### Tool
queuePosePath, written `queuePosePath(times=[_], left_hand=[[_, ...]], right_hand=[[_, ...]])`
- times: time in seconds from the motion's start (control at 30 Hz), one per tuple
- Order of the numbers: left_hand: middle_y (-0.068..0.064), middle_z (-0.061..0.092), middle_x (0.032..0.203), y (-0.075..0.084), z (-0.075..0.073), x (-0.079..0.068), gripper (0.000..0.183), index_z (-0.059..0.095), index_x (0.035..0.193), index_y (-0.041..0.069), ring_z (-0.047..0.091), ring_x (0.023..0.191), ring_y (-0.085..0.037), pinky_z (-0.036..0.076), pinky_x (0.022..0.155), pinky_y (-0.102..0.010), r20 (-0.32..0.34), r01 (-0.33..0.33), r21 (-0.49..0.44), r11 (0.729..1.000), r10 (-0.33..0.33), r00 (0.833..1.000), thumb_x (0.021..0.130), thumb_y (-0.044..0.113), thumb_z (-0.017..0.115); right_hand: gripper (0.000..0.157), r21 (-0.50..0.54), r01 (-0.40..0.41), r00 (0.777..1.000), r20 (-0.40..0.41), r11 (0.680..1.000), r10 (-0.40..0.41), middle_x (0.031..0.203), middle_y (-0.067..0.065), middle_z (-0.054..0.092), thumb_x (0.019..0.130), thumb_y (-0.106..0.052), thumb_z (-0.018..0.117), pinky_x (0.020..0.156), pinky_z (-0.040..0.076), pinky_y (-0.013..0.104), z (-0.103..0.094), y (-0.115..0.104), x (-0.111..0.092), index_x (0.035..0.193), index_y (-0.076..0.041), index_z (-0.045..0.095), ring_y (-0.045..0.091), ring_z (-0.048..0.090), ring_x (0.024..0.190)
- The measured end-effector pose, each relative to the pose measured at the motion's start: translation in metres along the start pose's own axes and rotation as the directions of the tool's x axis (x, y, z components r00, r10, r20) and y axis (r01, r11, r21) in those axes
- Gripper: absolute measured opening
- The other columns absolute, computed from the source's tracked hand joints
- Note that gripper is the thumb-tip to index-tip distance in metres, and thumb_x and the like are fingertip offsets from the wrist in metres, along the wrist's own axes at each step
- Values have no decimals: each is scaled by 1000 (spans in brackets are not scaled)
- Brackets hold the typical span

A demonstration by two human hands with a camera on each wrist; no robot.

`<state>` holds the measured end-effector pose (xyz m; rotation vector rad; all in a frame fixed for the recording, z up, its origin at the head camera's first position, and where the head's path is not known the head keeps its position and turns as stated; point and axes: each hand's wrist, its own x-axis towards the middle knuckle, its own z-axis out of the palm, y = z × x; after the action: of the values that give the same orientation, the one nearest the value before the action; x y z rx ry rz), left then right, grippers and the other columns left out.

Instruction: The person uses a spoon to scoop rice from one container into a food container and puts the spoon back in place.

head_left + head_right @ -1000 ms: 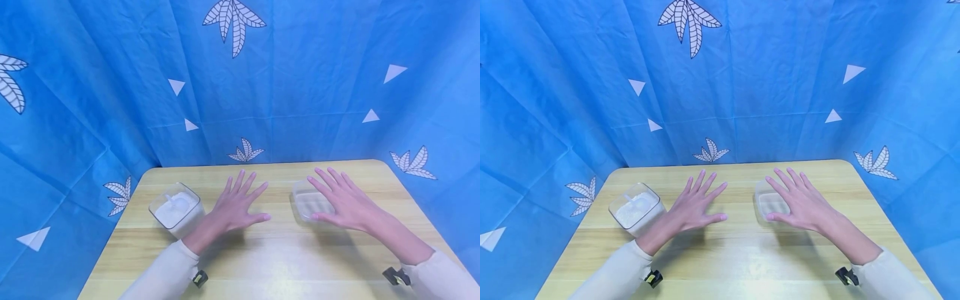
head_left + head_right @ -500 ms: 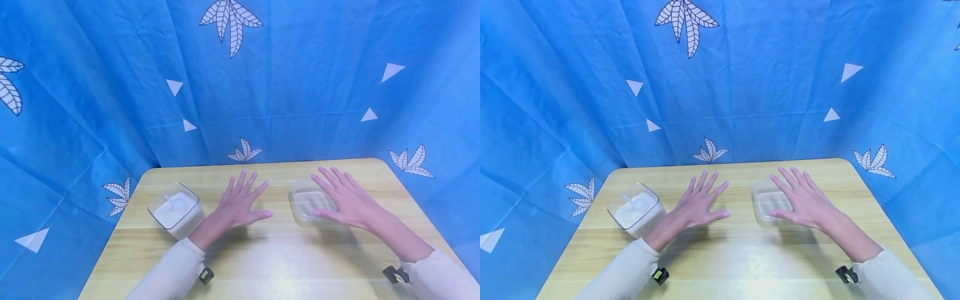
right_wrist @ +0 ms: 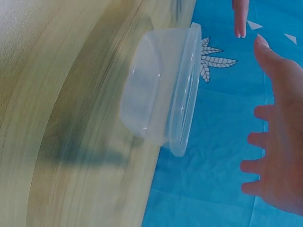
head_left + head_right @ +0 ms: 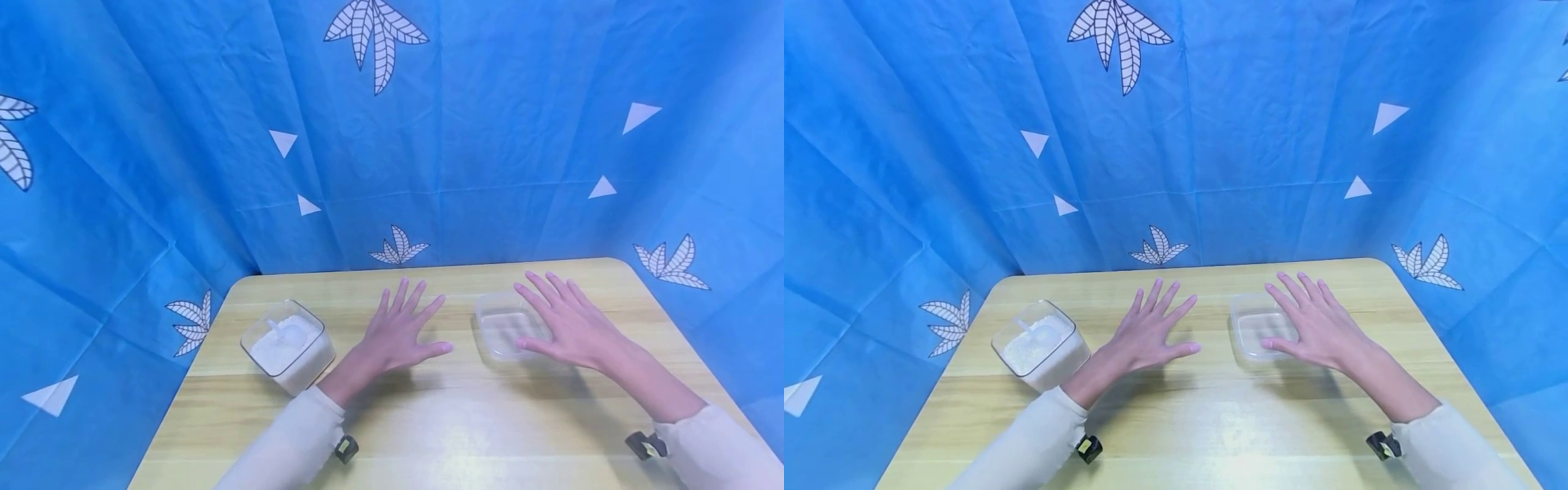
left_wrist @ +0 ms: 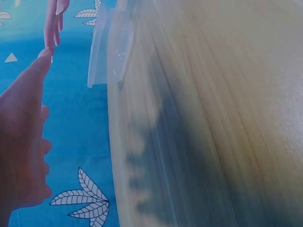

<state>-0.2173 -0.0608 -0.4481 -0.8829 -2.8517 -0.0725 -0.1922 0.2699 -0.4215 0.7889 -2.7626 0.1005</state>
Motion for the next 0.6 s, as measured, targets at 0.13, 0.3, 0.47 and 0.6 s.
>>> queuePosePath(times=[0.13, 0.3, 0.47, 0.6], left_hand=[[2, -12, 146, 1, 3, 2, 82, 5, 139, 42, -17, 130, -29, -6, 100, -56, 1, 11, -9, 1000, -11, 1000, 68, 83, 15], [1, -11, 146, 3, 5, 7, 82, 2, 138, 43, -22, 129, -27, -10, 100, -55, 12, 19, -14, 1000, -18, 1000, 68, 83, 15], [0, -8, 147, 6, 6, 13, 82, 2, 138, 43, -21, 128, -27, -4, 101, -57, 15, 23, -12, 1000, -22, 1000, 68, 83, 15], [1, -11, 146, 10, 8, 16, 82, 5, 139, 42, -19, 129, -29, -1, 101, -58, 15, 20, -24, 1000, -19, 1000, 68, 83, 15]], right_hand=[[90, 3, -16, 1000, 6, 1000, 16, 146, 9, 16, 71, -70, 49, 104, 0, 51, 3, 3, -1, 142, -21, 21, 31, 6, 132], [91, 0, -38, 999, 13, 999, 38, 146, 10, 16, 71, -70, 49, 103, 4, 54, 6, 8, -1, 142, -20, 21, 32, 5, 132], [91, -1, -46, 999, 18, 999, 46, 146, 10, 16, 71, -70, 48, 103, -1, 53, 9, 13, 1, 142, -19, 21, 33, 5, 132], [91, 3, -63, 997, 33, 998, 63, 146, 10, 14, 71, -69, 49, 103, -6, 50, 12, 17, 0, 142, -19, 21, 33, 4, 132]])
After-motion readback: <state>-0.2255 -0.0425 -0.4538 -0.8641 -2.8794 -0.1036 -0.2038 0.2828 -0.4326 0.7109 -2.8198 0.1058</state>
